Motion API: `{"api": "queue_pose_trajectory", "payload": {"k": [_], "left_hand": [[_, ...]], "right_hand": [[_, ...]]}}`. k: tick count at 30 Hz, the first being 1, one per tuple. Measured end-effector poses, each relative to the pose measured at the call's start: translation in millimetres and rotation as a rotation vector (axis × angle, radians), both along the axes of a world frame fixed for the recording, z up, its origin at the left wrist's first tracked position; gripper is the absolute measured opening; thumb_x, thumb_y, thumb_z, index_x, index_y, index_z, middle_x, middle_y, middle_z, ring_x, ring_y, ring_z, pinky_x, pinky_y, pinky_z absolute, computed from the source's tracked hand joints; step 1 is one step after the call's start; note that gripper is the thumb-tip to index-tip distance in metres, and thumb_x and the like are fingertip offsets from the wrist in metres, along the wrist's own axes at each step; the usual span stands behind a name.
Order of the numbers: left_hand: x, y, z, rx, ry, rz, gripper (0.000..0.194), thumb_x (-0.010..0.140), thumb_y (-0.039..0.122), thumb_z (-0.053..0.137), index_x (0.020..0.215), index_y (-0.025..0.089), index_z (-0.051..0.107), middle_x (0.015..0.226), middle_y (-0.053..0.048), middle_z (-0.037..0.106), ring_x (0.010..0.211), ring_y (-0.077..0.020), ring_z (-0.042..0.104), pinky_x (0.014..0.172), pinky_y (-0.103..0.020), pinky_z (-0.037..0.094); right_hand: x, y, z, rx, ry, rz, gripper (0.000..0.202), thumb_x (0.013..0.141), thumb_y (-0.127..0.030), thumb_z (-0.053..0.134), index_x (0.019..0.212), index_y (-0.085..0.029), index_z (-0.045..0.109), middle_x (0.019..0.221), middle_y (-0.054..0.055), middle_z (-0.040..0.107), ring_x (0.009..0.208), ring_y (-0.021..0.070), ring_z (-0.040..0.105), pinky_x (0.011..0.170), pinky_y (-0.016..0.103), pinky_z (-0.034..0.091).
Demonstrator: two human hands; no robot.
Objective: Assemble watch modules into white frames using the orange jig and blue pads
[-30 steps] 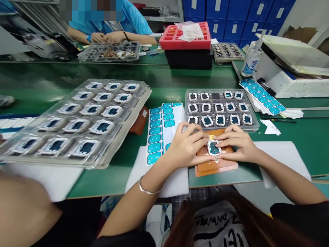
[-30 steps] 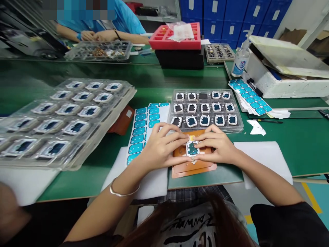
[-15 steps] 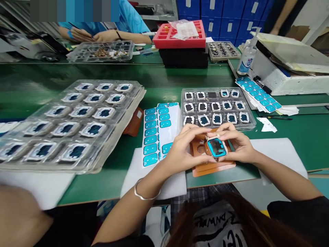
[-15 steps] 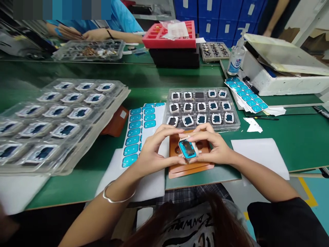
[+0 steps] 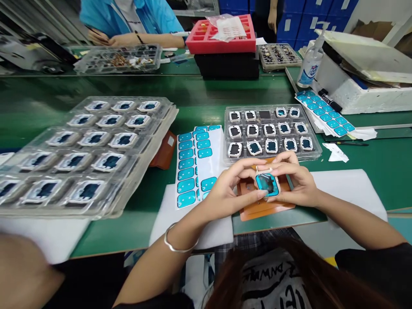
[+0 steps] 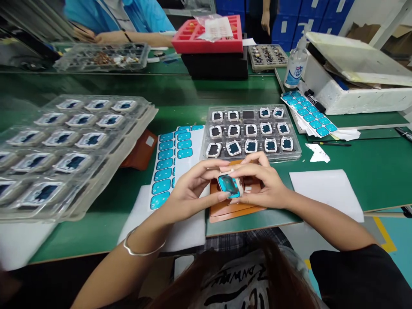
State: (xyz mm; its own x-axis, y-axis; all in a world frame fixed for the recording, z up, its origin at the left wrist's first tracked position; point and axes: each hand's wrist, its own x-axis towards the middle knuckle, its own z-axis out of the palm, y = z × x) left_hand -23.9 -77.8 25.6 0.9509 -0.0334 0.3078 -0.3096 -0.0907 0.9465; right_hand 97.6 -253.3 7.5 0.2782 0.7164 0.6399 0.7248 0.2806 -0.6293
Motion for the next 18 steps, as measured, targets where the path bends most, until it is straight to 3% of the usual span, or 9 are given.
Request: {"api": "queue_pose_trajectory", "payload": {"k": [7, 18], "left_hand": [[0.2, 1.7, 3.3, -0.174, 0.187, 0.024, 0.036, 0.087, 0.034, 0.066, 0.117, 0.018, 0.054, 0.075, 0.001, 0.066, 0.069, -0.0124, 0.063, 0.065, -0.025, 0.05], [6.6, 5.0, -0.6, -0.351, 0.177, -0.026, 0.037, 0.076, 0.037, 0.079, 0.097, 0.02, 0.054, 0.078, 0.001, 0.067, 0.065, -0.0089, 0.061, 0.062, -0.02, 0.051]], "right_hand": [[-13.0, 4.0, -2.2, 0.029, 0.232, -0.068, 0.049, 0.074, -0.043, 0.081, 0.116, -0.029, 0.061, 0.1, 0.004, 0.053, 0.093, 0.0188, 0.058, 0.074, 0.032, 0.057], [-11.7, 6.4, -5.0, 0.075, 0.137, -0.075, 0.044, 0.079, -0.042, 0.077, 0.118, -0.029, 0.063, 0.098, 0.005, 0.058, 0.092, 0.0195, 0.059, 0.072, 0.033, 0.055]]}}
